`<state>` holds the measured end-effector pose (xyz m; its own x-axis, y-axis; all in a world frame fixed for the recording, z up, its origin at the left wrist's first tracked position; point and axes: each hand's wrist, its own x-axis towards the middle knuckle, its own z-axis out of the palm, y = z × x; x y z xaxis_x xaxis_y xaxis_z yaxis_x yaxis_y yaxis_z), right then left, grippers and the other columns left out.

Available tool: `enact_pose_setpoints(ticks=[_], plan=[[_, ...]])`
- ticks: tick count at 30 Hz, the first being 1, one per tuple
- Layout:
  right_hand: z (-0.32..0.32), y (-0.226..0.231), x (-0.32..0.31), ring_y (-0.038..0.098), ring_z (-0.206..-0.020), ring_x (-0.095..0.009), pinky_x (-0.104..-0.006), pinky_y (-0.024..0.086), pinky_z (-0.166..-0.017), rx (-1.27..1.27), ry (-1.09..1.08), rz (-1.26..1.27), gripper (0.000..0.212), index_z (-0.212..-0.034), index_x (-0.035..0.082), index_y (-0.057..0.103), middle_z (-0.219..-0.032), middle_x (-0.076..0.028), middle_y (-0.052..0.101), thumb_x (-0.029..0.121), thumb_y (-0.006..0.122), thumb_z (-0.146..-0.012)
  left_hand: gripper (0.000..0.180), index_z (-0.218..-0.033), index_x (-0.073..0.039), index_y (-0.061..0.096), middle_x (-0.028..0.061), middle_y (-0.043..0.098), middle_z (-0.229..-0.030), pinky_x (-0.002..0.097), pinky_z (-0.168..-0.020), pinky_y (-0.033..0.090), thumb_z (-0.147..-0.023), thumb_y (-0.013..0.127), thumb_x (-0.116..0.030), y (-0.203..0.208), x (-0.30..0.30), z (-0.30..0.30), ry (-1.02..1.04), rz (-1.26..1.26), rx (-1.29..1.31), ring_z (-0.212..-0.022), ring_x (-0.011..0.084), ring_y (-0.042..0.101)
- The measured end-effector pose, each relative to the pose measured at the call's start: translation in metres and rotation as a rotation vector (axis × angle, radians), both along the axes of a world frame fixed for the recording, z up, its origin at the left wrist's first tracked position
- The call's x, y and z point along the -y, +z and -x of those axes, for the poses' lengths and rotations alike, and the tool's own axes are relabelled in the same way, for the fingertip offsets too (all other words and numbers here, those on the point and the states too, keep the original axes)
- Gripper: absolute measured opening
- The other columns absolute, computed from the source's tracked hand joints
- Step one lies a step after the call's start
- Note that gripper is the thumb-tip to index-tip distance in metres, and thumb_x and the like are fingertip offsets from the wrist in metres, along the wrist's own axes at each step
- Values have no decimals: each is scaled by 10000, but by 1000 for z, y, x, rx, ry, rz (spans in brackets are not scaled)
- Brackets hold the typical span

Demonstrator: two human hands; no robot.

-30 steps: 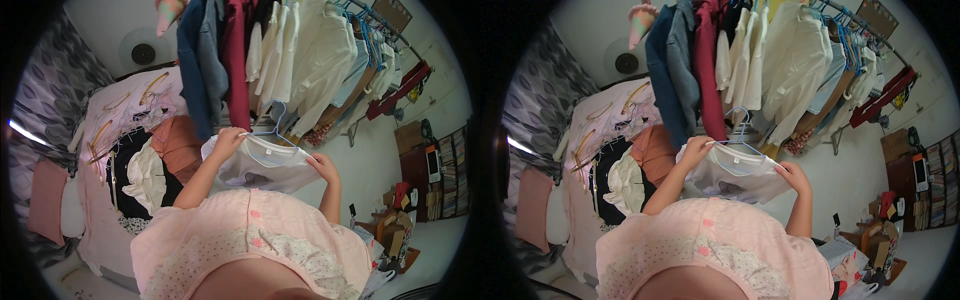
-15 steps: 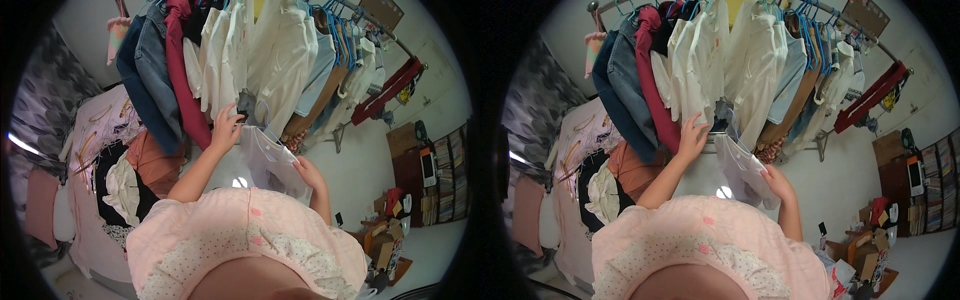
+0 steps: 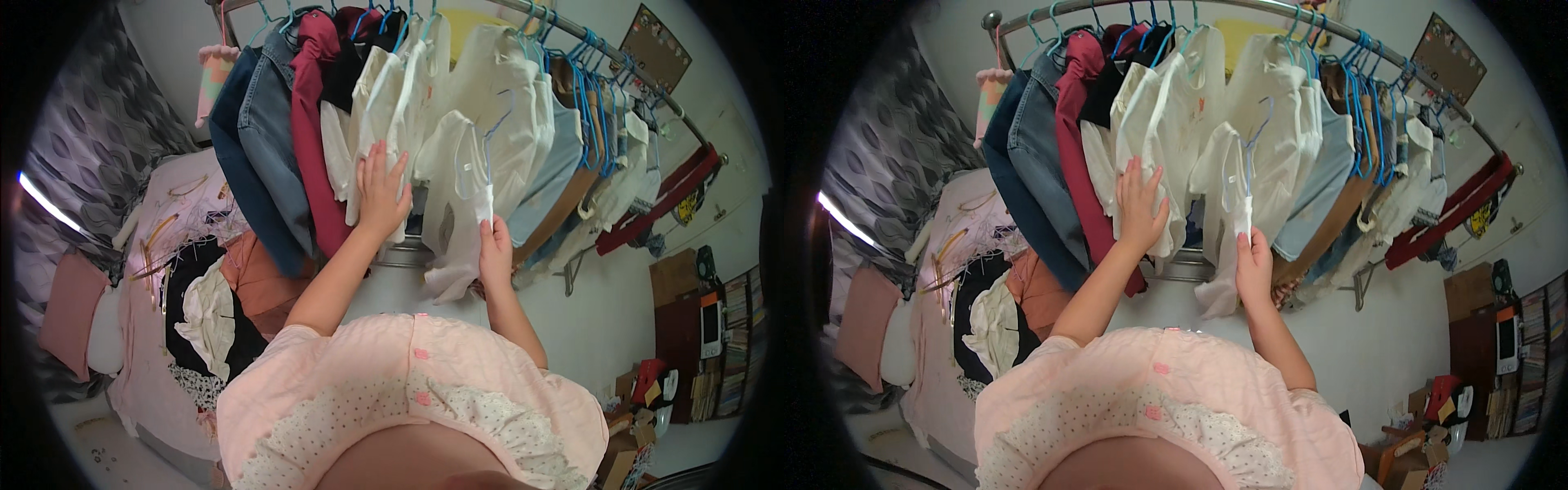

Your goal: The person picks up clothes from a bed, inserts hangers into them, and hangs them onto a clothes rack.

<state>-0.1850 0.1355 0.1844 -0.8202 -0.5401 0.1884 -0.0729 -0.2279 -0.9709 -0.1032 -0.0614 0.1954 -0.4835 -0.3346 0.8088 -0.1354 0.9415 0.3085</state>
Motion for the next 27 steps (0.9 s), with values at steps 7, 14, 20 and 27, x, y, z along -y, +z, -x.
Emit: enact_pose_setpoints(ticks=[7,14,20,27], plan=[[43,64,63,434,-802,-58,-196,352,-725,-165,-117,113,269,-1063,-24,481,-899,-22,518,184,420,-904,483,-1201,-152,464,133,292,-1356,472,-925,223,-728,563,-151,39,23,19,-91,150,38,-1225,260,313],[94,88,128,422,-733,-44,-194,348,-652,-257,-45,216,265,-1063,-32,490,-845,-1,519,166,444,-894,441,-1168,-146,489,120,336,-1338,414,-847,250,-733,562,-130,33,38,36,-16,86,-27,-1094,252,432],[122,99,164,399,-655,-39,-186,336,-592,-304,21,248,246,-1018,-26,504,-747,22,484,179,455,-891,444,-1180,-186,484,88,350,-1335,449,-868,227,-746,526,-107,25,35,46,-7,82,20,-1115,197,444],[148,85,177,419,-705,-49,-196,353,-626,-235,182,176,248,-1051,-25,474,-804,0,499,150,484,-876,412,-1132,-188,530,79,384,-1310,406,-821,239,-729,533,-107,29,18,56,35,125,29,-1083,184,460]])
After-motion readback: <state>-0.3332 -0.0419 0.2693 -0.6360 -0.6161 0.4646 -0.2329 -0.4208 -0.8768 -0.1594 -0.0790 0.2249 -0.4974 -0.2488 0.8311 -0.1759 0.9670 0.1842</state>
